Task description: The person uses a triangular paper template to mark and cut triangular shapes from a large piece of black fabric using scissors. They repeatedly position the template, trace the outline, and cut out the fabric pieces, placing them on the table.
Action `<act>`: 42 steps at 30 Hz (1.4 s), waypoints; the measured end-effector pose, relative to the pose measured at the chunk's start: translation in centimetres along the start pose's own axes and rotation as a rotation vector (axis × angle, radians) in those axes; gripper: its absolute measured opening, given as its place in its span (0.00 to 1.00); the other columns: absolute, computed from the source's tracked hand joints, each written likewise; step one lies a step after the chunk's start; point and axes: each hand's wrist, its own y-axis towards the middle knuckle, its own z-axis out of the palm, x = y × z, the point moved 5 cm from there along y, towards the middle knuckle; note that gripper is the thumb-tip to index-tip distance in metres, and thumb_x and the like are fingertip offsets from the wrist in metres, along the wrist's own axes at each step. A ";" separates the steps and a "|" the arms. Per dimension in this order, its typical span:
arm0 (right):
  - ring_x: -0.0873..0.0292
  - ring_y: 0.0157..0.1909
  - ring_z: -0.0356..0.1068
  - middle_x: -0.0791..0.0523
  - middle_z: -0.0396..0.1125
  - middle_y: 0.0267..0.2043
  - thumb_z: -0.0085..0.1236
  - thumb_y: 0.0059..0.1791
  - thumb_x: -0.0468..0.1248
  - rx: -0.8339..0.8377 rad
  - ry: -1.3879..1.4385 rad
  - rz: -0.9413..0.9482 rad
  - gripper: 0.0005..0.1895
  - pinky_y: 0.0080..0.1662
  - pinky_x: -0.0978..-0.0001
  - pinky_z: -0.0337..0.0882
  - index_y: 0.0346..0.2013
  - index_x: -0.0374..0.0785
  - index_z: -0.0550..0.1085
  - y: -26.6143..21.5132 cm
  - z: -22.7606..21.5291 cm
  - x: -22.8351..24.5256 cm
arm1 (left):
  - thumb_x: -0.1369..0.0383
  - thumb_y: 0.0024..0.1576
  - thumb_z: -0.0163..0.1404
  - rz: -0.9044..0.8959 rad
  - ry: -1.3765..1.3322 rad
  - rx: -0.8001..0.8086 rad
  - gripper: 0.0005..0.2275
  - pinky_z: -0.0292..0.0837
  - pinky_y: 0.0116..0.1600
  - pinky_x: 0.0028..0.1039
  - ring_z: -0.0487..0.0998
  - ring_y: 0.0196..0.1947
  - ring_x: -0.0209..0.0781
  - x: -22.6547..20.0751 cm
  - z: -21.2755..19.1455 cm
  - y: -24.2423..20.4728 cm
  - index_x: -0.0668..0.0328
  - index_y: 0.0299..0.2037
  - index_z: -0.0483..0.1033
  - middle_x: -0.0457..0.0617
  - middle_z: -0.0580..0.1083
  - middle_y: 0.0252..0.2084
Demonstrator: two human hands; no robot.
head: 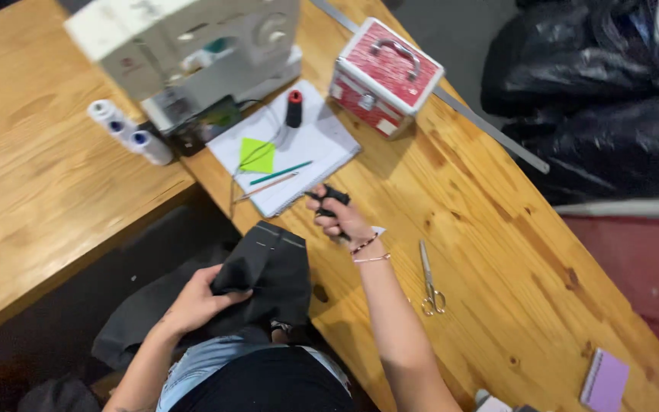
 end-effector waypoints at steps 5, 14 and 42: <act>0.76 0.23 0.38 0.59 0.54 0.39 0.45 0.54 0.34 0.034 -0.107 0.171 0.07 0.20 0.90 0.36 0.43 0.52 0.62 4.7 8.3 -5.1 | 0.71 0.45 0.67 0.127 -0.153 -0.190 0.08 0.66 0.41 0.21 0.71 0.33 0.29 7.4 -6.9 -3.2 0.58 0.33 0.82 0.39 0.77 0.32; 0.76 0.22 0.37 0.60 0.52 0.38 0.40 0.53 0.31 0.236 -0.165 0.320 0.09 0.18 0.89 0.35 0.42 0.51 0.60 18.9 23.7 -9.7 | 0.76 0.44 0.63 0.315 -0.562 -0.655 0.06 0.69 0.39 0.21 0.74 0.33 0.29 10.2 -22.7 -7.3 0.58 0.27 0.79 0.41 0.77 0.31; 0.36 0.76 0.39 0.48 0.37 0.76 0.68 0.35 0.55 -1.000 0.724 -0.414 0.60 0.64 0.26 0.58 0.75 0.47 0.48 63.4 12.4 2.3 | 0.75 0.40 0.70 -0.151 -0.628 -0.366 0.14 0.55 0.24 0.24 0.69 0.15 0.39 17.6 -50.2 13.4 0.64 0.14 0.74 0.48 0.70 0.14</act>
